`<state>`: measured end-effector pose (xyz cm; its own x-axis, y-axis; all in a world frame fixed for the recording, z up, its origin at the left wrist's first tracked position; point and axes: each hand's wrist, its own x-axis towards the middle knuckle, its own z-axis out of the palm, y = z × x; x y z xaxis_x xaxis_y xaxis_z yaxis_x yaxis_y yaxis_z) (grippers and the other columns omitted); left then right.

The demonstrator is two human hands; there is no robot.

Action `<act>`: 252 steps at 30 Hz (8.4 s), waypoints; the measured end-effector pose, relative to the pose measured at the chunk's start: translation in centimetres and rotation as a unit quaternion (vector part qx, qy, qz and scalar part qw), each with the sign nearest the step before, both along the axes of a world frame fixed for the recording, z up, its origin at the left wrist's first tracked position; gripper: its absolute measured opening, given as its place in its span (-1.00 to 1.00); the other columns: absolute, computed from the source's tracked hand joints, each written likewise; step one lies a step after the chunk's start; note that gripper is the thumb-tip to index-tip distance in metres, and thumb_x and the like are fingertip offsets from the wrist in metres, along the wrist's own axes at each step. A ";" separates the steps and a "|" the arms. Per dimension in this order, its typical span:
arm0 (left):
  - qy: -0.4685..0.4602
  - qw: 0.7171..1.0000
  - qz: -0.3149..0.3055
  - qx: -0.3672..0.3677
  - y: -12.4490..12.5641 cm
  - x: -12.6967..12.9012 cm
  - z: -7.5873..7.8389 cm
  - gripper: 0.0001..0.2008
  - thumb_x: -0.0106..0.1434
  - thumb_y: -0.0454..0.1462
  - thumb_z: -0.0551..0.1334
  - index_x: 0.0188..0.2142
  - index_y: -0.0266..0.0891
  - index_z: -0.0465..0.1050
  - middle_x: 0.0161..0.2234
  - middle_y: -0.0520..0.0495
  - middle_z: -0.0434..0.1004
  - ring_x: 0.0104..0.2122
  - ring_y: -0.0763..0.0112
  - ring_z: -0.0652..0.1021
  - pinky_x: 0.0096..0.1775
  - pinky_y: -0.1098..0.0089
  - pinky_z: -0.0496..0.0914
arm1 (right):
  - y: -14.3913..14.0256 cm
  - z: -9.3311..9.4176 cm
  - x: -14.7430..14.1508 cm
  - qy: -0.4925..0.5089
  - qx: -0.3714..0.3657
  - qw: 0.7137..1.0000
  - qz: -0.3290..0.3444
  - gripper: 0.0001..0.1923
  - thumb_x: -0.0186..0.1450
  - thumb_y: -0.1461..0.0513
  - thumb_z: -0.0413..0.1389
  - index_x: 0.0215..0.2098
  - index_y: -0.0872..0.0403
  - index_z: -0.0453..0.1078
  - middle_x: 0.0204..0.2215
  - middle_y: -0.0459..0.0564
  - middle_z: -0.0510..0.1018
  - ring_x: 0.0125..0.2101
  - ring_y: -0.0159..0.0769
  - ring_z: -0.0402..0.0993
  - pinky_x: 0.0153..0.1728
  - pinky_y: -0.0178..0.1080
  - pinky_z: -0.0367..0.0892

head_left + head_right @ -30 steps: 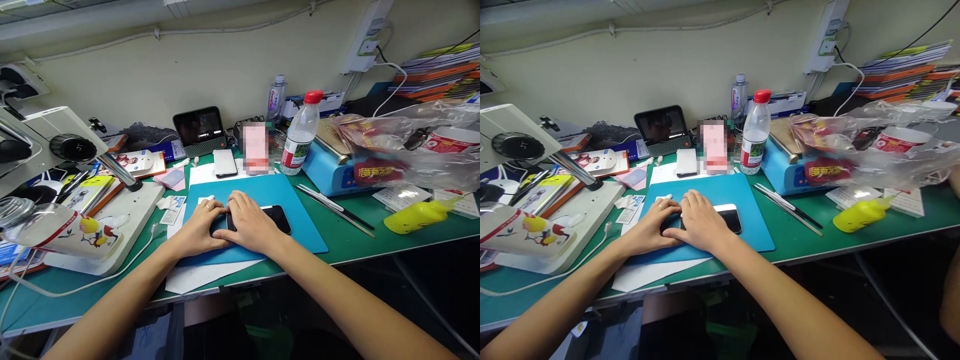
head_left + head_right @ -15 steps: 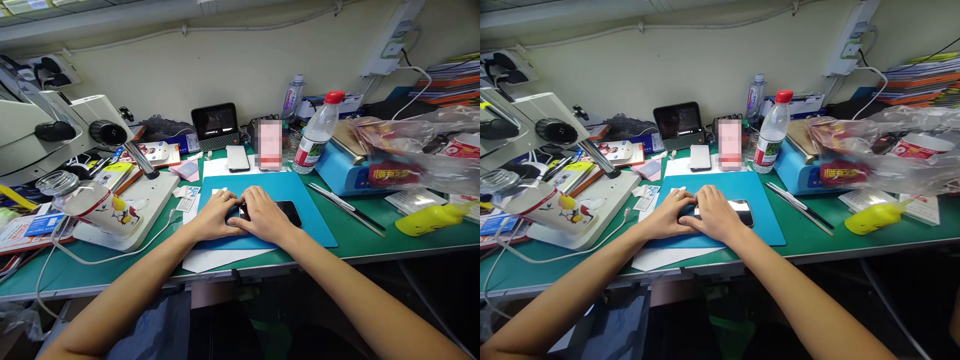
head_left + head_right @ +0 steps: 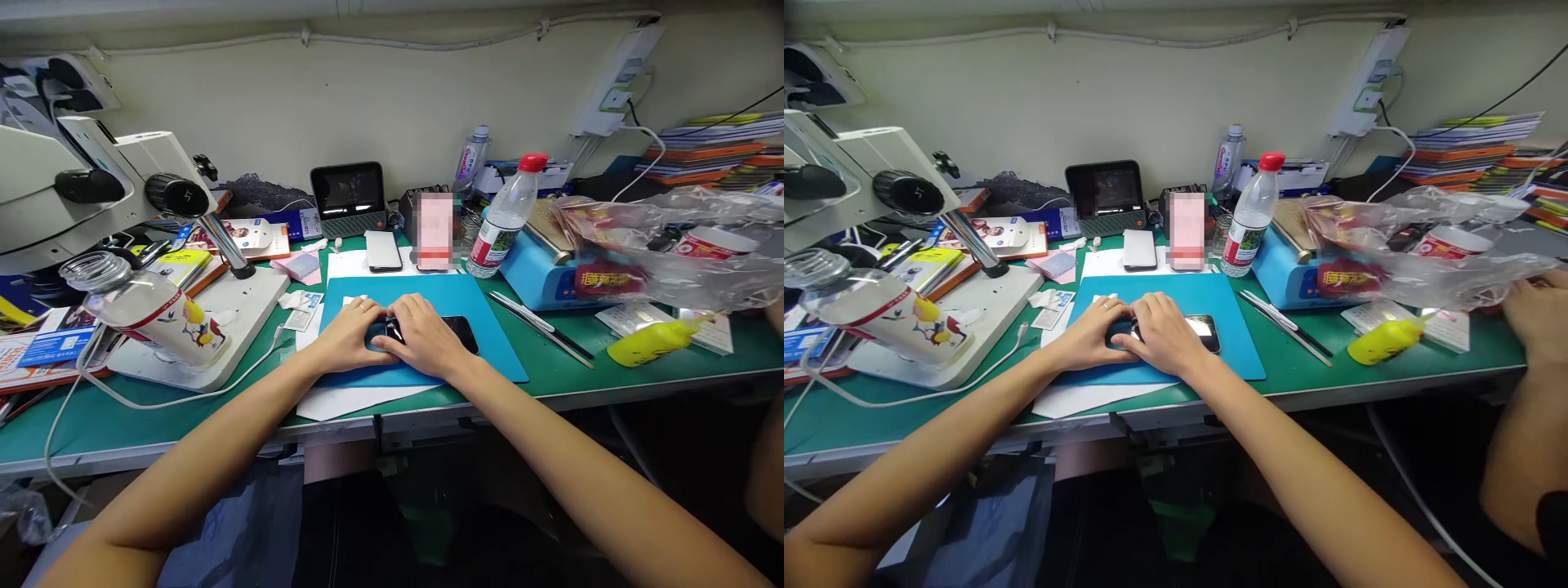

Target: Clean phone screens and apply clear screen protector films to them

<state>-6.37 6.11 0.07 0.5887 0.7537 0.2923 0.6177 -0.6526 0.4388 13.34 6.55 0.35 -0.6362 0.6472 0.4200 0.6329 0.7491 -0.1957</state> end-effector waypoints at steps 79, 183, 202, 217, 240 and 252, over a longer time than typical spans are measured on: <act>-0.125 0.984 0.109 -0.072 4.6 1.1 -0.4 -0.62 0.50 -0.08 -0.04 0.13 -0.14 0.38 -0.09 -0.09 0.53 -0.03 0.18 0.48 0.06 0.18 0.31 | 5.5 -0.1 10.3 0.200 -0.163 0.942 -0.216 -0.36 0.44 -0.19 -0.24 -0.53 -0.02 0.35 -0.35 0.08 0.64 -0.22 -0.05 0.56 -0.23 -0.11 0.32; -0.108 0.982 0.150 0.028 -1.5 10.9 3.2 -0.79 0.30 -0.14 0.26 -0.14 -0.16 0.40 -0.21 -0.03 0.55 -0.24 0.25 0.51 -0.14 0.26 0.32 | 2.0 0.9 10.2 0.156 0.147 0.977 0.003 -0.74 0.49 0.24 -0.07 -0.38 0.00 0.28 -0.50 -0.04 0.42 -0.42 -0.19 0.29 -0.38 -0.15 0.25; -0.108 0.982 0.155 -0.018 -2.5 9.9 4.5 -0.71 0.28 -0.24 0.26 -0.01 -0.15 0.38 -0.19 -0.04 0.55 -0.23 0.26 0.52 -0.19 0.27 0.41 | 1.9 1.0 10.4 0.175 0.132 0.975 0.024 -0.77 0.50 0.21 -0.09 -0.34 -0.02 0.24 -0.45 0.00 0.43 -0.37 -0.15 0.31 -0.32 -0.11 0.28; -0.061 0.990 0.119 0.054 -1.5 11.3 3.6 -0.92 0.35 -0.31 0.20 -0.27 -0.14 0.46 -0.29 -0.01 0.55 -0.24 0.28 0.52 -0.20 0.31 0.37 | 1.9 0.8 10.5 0.206 0.092 0.973 0.046 -0.75 0.50 0.21 -0.10 -0.34 -0.03 0.27 -0.44 0.01 0.46 -0.36 -0.15 0.37 -0.31 -0.10 0.34; 0.098 0.971 0.123 0.181 -1.9 8.8 3.4 -0.83 0.40 -0.31 0.13 -0.28 -0.21 0.49 -0.32 -0.07 0.53 -0.29 0.25 0.45 -0.25 0.29 0.36 | -0.2 4.8 9.5 0.170 -0.075 0.982 0.017 -0.62 0.49 0.05 -0.08 -0.39 0.02 0.36 -0.50 -0.06 0.54 -0.49 -0.30 0.45 -0.41 -0.25 0.32; 0.199 0.960 -0.025 0.194 -1.8 0.1 3.1 -0.80 0.46 -0.30 0.12 -0.16 -0.18 0.55 -0.16 -0.10 0.58 -0.18 0.27 0.51 -0.21 0.30 0.38 | -3.9 1.5 4.5 -0.044 0.003 0.994 0.103 -0.79 0.46 0.21 0.01 -0.16 0.12 0.46 -0.23 0.14 0.66 -0.22 -0.10 0.60 -0.19 -0.11 0.45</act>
